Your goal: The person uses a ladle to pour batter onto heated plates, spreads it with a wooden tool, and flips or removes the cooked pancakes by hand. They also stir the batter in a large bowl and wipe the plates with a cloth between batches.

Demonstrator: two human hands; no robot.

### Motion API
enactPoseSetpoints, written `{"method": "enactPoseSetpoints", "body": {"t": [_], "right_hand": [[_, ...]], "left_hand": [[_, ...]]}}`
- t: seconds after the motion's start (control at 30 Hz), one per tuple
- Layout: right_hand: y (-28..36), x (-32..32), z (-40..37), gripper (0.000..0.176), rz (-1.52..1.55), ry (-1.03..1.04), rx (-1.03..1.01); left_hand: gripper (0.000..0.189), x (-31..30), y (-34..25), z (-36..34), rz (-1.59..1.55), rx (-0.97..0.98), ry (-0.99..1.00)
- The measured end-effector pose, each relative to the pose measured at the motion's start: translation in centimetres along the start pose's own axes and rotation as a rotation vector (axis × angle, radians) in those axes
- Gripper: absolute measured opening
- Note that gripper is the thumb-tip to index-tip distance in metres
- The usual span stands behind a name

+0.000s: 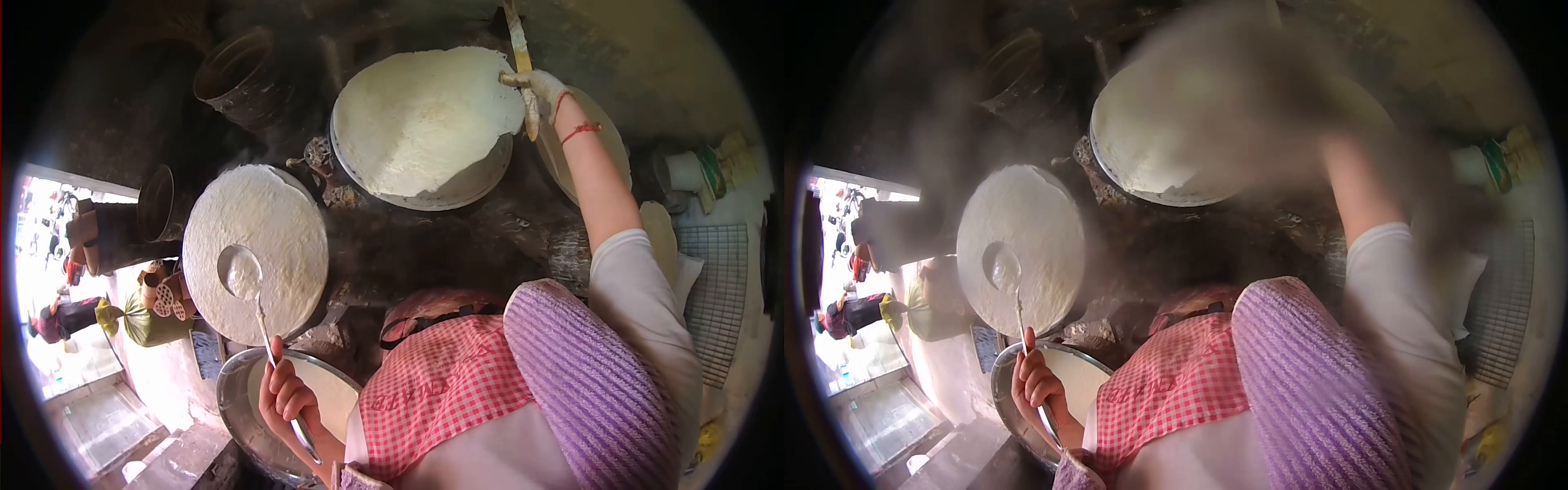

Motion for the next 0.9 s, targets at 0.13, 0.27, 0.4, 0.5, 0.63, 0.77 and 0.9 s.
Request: {"method": "enactPoseSetpoints", "body": {"t": [0.13, 0.27, 0.4, 0.5, 0.63, 0.77, 0.9], "right_hand": [[1.4, 1.1, 0.1, 0.033, 0.084, 0.049, -0.017], [1.8, 1.3, 0.9, 0.033, 0.146, 0.124, -0.042], [2.4, 1.1, 0.4, 0.033, 0.206, 0.154, -0.060], [-0.7, -1.0, 1.8, 0.038, 0.199, 0.157, -0.091], [-3.8, 0.9, 3.2, 0.049, 0.253, 0.195, -0.205], [-12.3, -5.7, 13.5, 0.052, 0.063, 0.046, 0.104], [-10.6, -2.2, 10.3, 0.032, 0.249, 0.159, 0.087]], "left_hand": [[0.046, -0.2, -0.1, 0.1, 0.001, 0.001, -0.002], [0.046, -0.3, -0.3, 0.0, 0.001, 0.009, -0.039], [0.045, -0.4, -0.5, -0.1, 0.014, -0.007, -0.021], [0.045, -0.3, 0.3, 0.2, -0.013, -0.016, -0.064], [0.037, -1.0, 0.0, -0.2, -0.073, -0.184, -0.026], [0.031, -1.6, -1.6, 0.6, -0.063, -0.157, 0.008], [0.035, -1.1, -0.8, -0.2, 0.096, -0.093, 0.087]]}}
Point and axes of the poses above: each hand's wrist, its own z-axis towards the middle knuckle, its own x-axis out of the palm, y = z × x, the point moved 6 cm from there along z, towards the middle knuckle, and after that the axes turned 1 degree about y, right-handed, at the moved point
